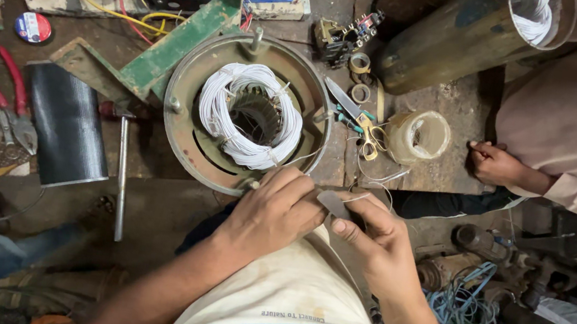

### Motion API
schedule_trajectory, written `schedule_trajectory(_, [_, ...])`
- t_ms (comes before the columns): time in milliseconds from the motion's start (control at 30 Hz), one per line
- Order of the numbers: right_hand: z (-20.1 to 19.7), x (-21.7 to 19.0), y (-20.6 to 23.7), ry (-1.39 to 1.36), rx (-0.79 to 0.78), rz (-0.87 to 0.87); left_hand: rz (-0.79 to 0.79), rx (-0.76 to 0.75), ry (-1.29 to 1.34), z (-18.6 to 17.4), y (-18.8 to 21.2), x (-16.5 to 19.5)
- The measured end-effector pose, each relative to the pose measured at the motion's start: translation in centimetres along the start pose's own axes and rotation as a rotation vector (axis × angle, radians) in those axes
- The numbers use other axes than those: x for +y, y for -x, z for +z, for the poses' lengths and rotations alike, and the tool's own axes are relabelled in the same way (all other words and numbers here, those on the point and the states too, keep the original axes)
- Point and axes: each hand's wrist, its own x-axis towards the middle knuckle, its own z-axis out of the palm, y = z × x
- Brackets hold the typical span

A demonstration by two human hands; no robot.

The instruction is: The person winds white insulated wire around a cylindrical metal core using a hand-cranked winder. They repeatedly cut the wire, strip the ends with pliers, and wrap the connection with black tape. The person also uses a hammer to tap the core and adjusts the wire placement throughout the process.

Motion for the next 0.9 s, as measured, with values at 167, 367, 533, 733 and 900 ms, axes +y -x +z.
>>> schedule_trajectory(167, [-4.7, -5.6, 3.1, -0.119, 0.427, -0.365, 0.065, -0.060, -0.029, -0.9, 0.2, 0.2])
schedule_trajectory(367, [-7.0, -7.7, 4.7, 0.107, 0.199, -0.244, -0.002, -0.017, -0.009, -0.8, 0.2, 1.1])
schedule_trajectory(533, [-1.1, -0.9, -0.5, 0.243, -0.068, 0.071, -0.005, -0.082, -0.019, -1.0, 1.1, 0.8])
schedule_trajectory(733, [-0.1, -2.4, -2.6, 0.389, -0.265, -0.386, 0.023, -0.028, -0.009, -1.0, 1.6, 0.4])
schedule_trajectory(900, [1.5, -1.6, -2.9, 0.391, -0.255, -0.329, -0.004, 0.003, 0.005, -1.3, 2.0, 0.3])
